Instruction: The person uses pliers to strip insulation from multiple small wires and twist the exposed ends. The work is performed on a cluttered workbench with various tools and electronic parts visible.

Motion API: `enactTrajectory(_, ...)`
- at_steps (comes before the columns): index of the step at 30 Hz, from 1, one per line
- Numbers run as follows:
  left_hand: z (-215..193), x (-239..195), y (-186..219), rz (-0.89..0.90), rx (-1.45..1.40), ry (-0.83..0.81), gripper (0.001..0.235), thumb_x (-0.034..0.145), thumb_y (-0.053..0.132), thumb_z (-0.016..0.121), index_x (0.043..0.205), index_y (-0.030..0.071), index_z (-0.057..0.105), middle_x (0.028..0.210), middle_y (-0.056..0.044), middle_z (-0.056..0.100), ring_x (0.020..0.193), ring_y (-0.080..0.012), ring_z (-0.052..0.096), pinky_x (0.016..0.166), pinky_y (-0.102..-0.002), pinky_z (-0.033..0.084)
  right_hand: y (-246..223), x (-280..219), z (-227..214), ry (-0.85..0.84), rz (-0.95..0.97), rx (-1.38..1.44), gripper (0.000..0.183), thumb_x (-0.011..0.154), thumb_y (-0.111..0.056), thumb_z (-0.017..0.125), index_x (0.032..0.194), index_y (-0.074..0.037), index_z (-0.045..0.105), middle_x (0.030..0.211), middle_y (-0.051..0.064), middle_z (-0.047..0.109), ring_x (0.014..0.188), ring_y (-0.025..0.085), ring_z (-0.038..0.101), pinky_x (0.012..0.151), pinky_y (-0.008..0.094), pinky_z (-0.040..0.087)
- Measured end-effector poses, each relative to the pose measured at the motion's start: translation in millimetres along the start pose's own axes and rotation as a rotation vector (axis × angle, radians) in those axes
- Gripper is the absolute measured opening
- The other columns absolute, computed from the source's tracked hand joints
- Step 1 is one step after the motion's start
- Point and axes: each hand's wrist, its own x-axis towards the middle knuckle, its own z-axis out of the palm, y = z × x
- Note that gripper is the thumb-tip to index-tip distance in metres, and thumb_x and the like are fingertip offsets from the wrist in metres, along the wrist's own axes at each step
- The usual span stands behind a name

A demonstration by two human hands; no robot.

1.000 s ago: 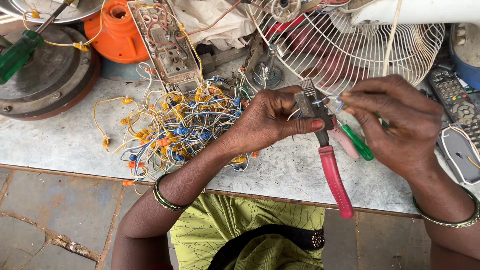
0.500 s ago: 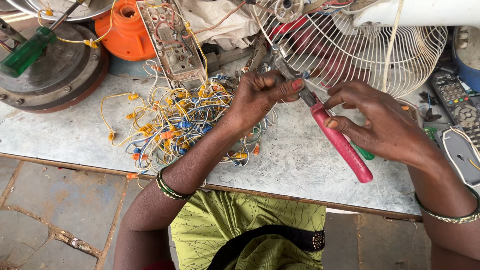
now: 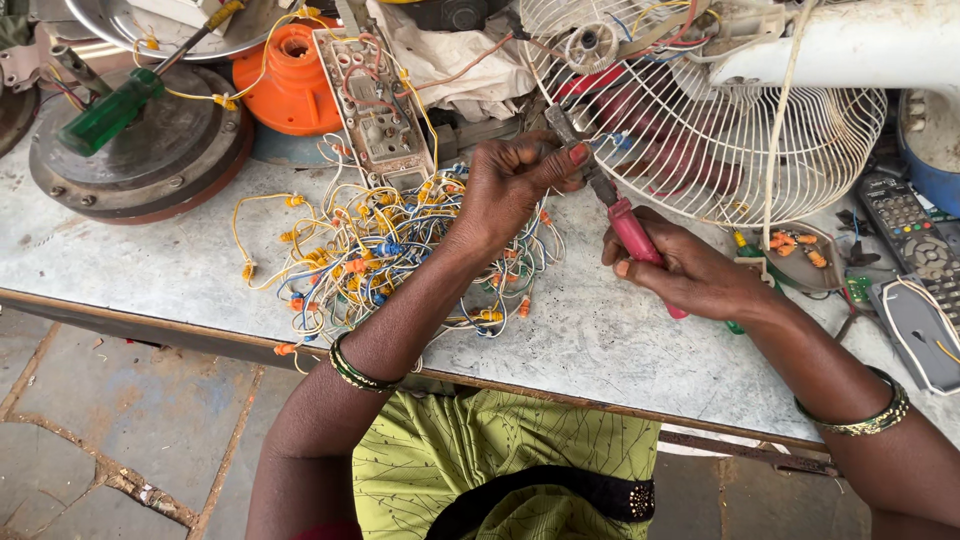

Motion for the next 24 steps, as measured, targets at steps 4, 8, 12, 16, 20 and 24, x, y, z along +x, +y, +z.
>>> enactTrajectory(4,-3.3,5.3,-8.4,0.063,-0.059,0.009,0.030,0.095,0.025,0.077,0.084,-0.002,0.078,0.093,-0.010,0.077,0.075,-0.0102,0.069,0.069,-0.028,0.057,10.8,5.8,16.4,0.151,-0.078,0.149,0.032,0.096,-0.027,0.062,0.118,-0.004,0.063,0.102,0.009,0.061,0.096,0.018,0.062,0.085,0.039,0.054)
enactTrajectory(8,-5.2,6.4,-7.8,0.065,-0.094,0.000,0.034,0.096,0.024,0.076,0.075,-0.002,0.071,0.096,-0.009,0.077,0.075,-0.0103,0.072,0.069,-0.029,0.060,12.1,10.4,22.2,0.150,-0.044,0.421,0.044,0.092,-0.026,0.060,0.130,-0.003,0.060,0.104,0.011,0.065,0.096,0.017,0.062,0.081,0.038,0.054)
enactTrajectory(12,-5.6,5.6,-2.2,-0.017,-0.065,-0.006,0.025,0.095,0.025,0.073,0.088,0.001,0.077,0.081,-0.008,0.076,0.073,-0.0101,0.071,0.070,-0.028,0.060,9.1,5.2,17.3,0.024,-0.057,0.650,0.045,0.094,-0.030,0.056,0.125,0.002,0.061,0.112,0.014,0.068,0.097,0.021,0.069,0.075,0.037,0.058)
enactTrajectory(16,-6.1,3.4,3.9,0.000,0.032,-0.027,0.031,0.098,0.026,0.073,0.084,-0.001,0.076,0.076,-0.006,0.075,0.074,-0.0099,0.073,0.070,-0.028,0.061,1.0,1.5,18.0,0.000,-0.027,0.823,0.043,0.100,-0.036,0.057,0.114,0.005,0.062,0.114,0.021,0.067,0.090,0.026,0.068,0.067,0.039,0.056)
enactTrajectory(20,-7.2,1.2,13.4,-0.030,0.058,-0.084,0.026,0.100,0.023,0.071,0.091,-0.001,0.076,0.079,-0.006,0.076,0.077,-0.0104,0.074,0.071,-0.028,0.060,-12.5,-2.7,20.5,0.027,0.005,0.858,0.045,0.100,-0.042,0.058,0.111,0.002,0.061,0.114,0.024,0.067,0.086,0.028,0.068,0.063,0.040,0.055)
enactTrajectory(24,-6.4,-0.8,19.1,-0.070,-0.001,-0.111,0.020,0.098,0.020,0.067,0.100,0.002,0.075,0.087,-0.004,0.078,0.080,-0.0121,0.077,0.072,-0.027,0.061,-22.7,-11.7,27.9,0.027,-0.074,0.895,0.047,0.101,-0.044,0.055,0.116,0.001,0.058,0.116,0.022,0.066,0.091,0.027,0.068,0.068,0.039,0.056)
